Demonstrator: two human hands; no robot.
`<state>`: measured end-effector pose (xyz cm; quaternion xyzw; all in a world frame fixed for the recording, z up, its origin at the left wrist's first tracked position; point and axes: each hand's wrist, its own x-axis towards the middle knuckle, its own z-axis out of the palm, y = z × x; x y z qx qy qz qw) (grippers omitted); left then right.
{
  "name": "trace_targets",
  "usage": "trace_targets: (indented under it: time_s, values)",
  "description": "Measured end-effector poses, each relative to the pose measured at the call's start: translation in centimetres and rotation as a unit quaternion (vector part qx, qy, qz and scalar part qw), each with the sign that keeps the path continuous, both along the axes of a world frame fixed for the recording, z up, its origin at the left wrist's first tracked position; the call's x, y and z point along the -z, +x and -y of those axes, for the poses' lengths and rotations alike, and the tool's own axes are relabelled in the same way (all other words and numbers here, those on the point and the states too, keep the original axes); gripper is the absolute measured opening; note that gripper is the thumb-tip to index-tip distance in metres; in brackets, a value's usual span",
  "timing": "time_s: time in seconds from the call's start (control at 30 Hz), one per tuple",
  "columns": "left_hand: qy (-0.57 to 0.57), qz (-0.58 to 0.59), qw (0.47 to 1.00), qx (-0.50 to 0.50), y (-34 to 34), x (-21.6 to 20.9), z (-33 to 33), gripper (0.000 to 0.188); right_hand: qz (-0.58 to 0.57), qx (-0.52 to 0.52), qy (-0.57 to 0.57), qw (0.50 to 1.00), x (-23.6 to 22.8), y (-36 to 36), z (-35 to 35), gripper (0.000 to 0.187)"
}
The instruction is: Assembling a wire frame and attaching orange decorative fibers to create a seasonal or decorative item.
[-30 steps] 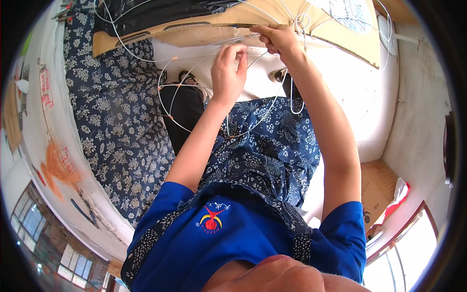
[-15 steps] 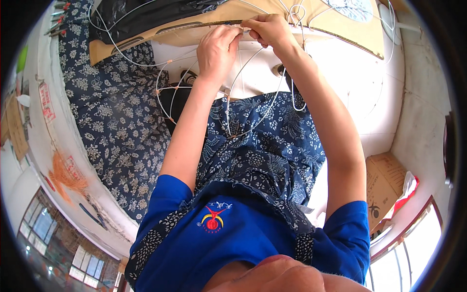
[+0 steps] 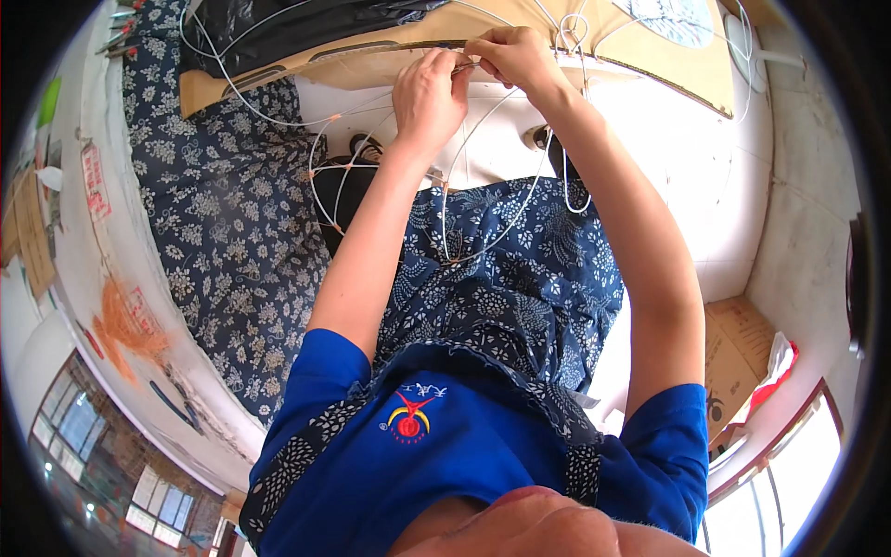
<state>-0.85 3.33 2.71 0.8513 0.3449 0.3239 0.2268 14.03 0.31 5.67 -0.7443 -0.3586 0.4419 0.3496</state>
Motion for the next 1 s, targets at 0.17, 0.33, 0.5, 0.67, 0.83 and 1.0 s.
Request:
trace_targets:
  time_s: [0.17, 0.33, 0.5, 0.67, 0.83, 1.0]
  values:
    - [-0.176, -0.082, 0.981, 0.013, -0.2, -1.3, -0.4, 0.016, -0.010, -0.008, 0.017, 1.000, 0.4, 0.0, 0.5, 0.023]
    - [-0.202, -0.161, 0.966, 0.003, 0.1, -1.8, -1.1, 0.020, -0.029, 0.000, 0.029, 0.999, 0.6, -0.1, 0.3, 0.024]
    - [-0.194, -0.120, 0.973, 0.024, -0.4, -1.4, -1.0, 0.021, 0.000, -0.004, 0.044, 0.999, 0.4, -0.5, 0.3, 0.022]
    - [-0.210, -0.065, 0.975, 0.040, -0.4, -0.9, -1.1, 0.019, 0.029, -0.020, 0.018, 0.999, 0.7, -0.1, -0.2, 0.024]
    - [-0.227, -0.062, 0.971, 0.049, -0.6, -0.7, -1.3, 0.018, 0.110, -0.050, 0.051, 0.991, 0.5, -0.4, 0.4, 0.030]
    - [-0.217, -0.058, 0.974, 0.040, -0.6, -0.5, -1.1, 0.016, 0.071, -0.046, 0.134, 0.987, -0.4, -1.0, 3.3, 0.021]
